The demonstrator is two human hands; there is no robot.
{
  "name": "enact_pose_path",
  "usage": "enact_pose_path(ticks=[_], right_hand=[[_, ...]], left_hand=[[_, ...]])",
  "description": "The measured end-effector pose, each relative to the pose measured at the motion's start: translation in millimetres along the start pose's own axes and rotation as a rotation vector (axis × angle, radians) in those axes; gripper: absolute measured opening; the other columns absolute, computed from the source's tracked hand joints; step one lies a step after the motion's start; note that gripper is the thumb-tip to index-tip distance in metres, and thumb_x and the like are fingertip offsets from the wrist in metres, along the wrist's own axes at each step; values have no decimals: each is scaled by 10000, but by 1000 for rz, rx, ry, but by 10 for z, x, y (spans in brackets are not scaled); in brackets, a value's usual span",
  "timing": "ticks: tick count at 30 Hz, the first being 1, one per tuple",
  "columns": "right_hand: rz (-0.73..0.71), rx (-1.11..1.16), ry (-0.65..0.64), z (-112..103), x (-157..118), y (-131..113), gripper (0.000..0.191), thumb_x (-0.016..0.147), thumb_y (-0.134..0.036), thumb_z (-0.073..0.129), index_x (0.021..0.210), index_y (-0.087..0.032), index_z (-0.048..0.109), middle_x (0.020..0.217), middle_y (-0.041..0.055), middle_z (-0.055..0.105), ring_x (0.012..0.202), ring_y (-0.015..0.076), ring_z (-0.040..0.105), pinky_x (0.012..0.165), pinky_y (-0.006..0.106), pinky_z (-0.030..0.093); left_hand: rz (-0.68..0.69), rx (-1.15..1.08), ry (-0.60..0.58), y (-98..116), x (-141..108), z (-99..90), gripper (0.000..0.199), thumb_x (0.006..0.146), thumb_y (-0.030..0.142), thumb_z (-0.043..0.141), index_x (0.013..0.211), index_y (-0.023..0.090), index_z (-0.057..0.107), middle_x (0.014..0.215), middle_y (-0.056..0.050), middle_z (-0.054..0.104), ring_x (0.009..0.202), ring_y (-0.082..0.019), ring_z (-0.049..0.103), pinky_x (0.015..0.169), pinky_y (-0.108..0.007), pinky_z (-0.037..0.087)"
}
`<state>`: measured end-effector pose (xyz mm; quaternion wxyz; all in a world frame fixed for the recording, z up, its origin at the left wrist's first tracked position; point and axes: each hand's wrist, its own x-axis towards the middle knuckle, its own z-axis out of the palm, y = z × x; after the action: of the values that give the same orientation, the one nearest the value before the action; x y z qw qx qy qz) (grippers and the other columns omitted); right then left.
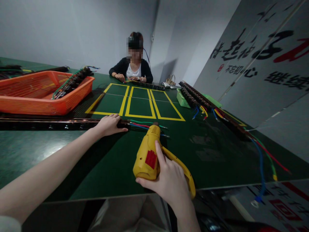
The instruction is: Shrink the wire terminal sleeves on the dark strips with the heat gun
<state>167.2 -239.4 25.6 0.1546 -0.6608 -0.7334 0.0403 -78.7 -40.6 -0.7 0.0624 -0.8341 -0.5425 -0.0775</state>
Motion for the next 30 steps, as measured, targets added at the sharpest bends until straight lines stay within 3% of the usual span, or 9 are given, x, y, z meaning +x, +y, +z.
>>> enact_pose_path(ticks=[8,14,22,30], right_hand=[[-111,91,-37,166,80,-303,1265,494,-693,721,1485,-244,74,1050,84,624,926,304,597,844,458,459],[-181,127,-57,230,92,-451,1283,498,-725,697,1487,-228,48,1046,94,616,943,298,592,868,466,451],[-196,119,-84,181,111,-387,1274,501,-746,678,1488,-221,67,1046,99,620,943,299,596,869,474,443],[-175,99,-112,81,98,-202,1277,496,-739,688,1488,-237,58,1051,95,636,950,288,600,877,450,432]], left_hand=[[-22,21,4,13,-4,4,694,725,769,401,988,155,589,1045,-138,606,1008,-307,579,797,-376,464],[-4,52,22,14,-20,6,582,779,648,439,1050,150,573,1114,-142,594,1033,-306,575,803,-380,471],[9,53,22,11,-34,-1,573,795,625,425,1074,145,571,1122,-154,595,1032,-308,573,808,-389,473],[5,37,23,37,-48,-30,674,760,747,377,1032,165,578,1052,-132,616,1003,-294,588,802,-359,459]])
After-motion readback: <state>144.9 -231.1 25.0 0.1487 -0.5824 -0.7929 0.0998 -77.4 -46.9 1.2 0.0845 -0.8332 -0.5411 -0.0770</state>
